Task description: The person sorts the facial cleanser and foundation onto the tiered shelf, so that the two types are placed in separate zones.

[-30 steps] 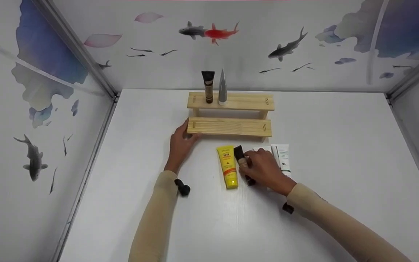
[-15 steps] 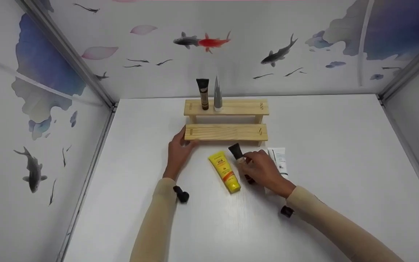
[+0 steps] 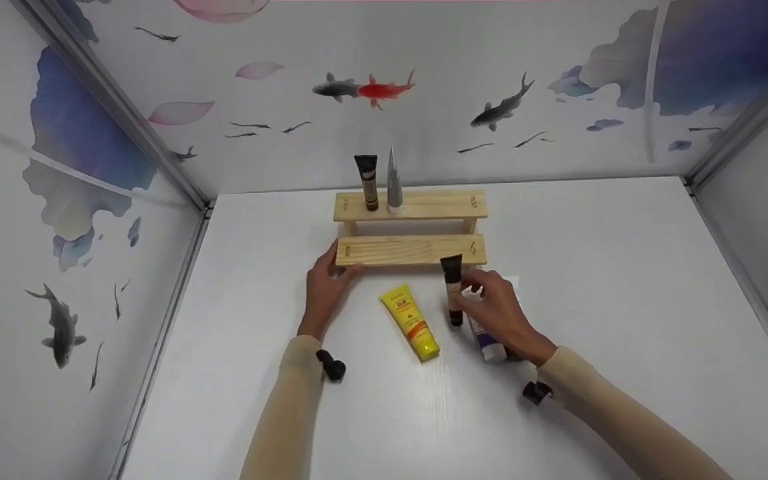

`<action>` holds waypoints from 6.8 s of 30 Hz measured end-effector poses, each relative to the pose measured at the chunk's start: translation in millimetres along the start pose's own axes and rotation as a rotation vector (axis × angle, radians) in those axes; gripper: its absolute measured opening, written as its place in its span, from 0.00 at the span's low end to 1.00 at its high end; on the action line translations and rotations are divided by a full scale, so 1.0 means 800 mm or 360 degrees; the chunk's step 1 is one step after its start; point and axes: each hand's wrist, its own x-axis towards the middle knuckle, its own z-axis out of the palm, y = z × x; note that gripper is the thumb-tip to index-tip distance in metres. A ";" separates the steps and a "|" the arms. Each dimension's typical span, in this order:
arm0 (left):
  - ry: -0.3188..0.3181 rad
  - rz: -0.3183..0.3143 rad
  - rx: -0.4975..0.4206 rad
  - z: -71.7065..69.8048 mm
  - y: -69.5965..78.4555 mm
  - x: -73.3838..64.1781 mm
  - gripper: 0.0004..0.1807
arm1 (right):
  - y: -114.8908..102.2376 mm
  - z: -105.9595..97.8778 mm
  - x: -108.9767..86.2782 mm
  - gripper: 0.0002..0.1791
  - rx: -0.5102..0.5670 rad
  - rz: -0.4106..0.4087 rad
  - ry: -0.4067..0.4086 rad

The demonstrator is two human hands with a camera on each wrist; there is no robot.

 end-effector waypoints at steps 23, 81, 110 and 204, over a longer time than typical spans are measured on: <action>0.0028 -0.0058 0.0026 0.002 0.003 0.001 0.49 | 0.001 -0.033 0.017 0.18 0.0060 0.0029 0.0261; 0.0000 -0.0021 0.0003 -0.001 0.004 0.001 0.49 | -0.044 -0.088 0.147 0.14 0.0104 -0.0318 0.0480; -0.0008 -0.0048 0.0076 0.001 0.004 0.002 0.50 | -0.070 -0.027 0.207 0.14 0.0113 -0.0376 0.0411; -0.0022 -0.0016 -0.0008 -0.004 0.001 0.001 0.51 | -0.010 0.065 0.009 0.23 0.0018 -0.0019 -0.0389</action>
